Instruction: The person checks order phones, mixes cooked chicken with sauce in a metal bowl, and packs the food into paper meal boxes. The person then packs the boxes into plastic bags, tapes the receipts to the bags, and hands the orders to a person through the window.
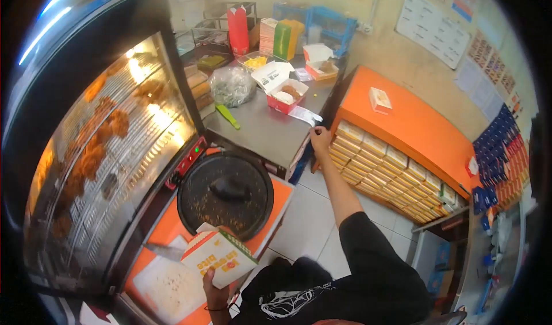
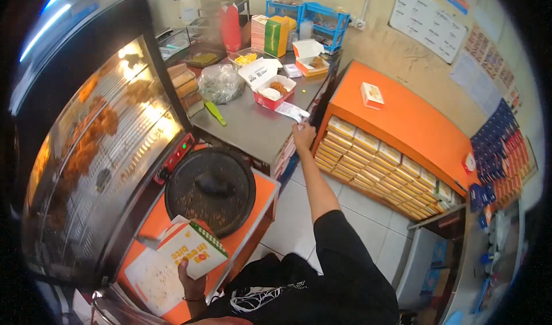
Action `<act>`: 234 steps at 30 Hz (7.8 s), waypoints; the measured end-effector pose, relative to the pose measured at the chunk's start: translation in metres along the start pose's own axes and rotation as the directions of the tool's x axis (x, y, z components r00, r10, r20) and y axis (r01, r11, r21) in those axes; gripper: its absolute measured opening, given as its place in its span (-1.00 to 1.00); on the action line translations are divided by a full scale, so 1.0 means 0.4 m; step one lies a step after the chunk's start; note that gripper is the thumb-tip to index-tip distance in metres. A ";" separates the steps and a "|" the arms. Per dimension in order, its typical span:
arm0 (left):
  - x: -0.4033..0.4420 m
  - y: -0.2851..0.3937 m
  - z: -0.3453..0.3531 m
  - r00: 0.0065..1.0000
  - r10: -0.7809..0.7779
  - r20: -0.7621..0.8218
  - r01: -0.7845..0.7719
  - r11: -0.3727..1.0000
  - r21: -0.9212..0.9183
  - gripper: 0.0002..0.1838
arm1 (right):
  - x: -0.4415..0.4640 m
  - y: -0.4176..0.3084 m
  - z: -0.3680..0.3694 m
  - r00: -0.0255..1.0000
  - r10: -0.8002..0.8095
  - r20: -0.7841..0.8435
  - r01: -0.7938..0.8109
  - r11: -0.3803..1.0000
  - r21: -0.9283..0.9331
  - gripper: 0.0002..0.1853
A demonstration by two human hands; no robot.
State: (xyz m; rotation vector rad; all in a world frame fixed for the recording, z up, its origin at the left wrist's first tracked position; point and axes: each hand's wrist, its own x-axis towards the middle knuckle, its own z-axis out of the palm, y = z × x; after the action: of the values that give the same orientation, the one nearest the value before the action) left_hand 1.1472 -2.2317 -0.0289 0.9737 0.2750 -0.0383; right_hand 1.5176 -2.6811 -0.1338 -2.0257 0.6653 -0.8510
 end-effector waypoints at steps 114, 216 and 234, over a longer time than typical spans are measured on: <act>-1.518 -2.609 2.472 -0.565 -0.570 0.597 -0.280 0.813 0.511 -0.48 | -0.271 1.219 -2.900 -0.214 0.741 -0.636 -0.228 0.595 0.770 -0.73; -1.528 -2.165 2.167 -0.890 -0.408 0.205 -0.457 0.784 -0.422 0.05 | -0.511 1.162 -2.812 -0.346 0.278 -0.896 -0.683 0.581 0.443 -0.70; -2.146 -2.189 2.096 -0.921 -0.211 0.327 -0.239 0.970 -0.045 -0.44 | -0.910 1.033 -3.100 -0.504 0.197 -0.841 -0.776 0.325 0.541 -0.39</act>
State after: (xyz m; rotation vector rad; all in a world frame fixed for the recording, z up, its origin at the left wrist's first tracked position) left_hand 0.3624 -3.4916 -0.0817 0.4534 -2.3720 -1.2124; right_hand 0.2830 -3.2392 -0.0606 -0.2417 2.8109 -1.3050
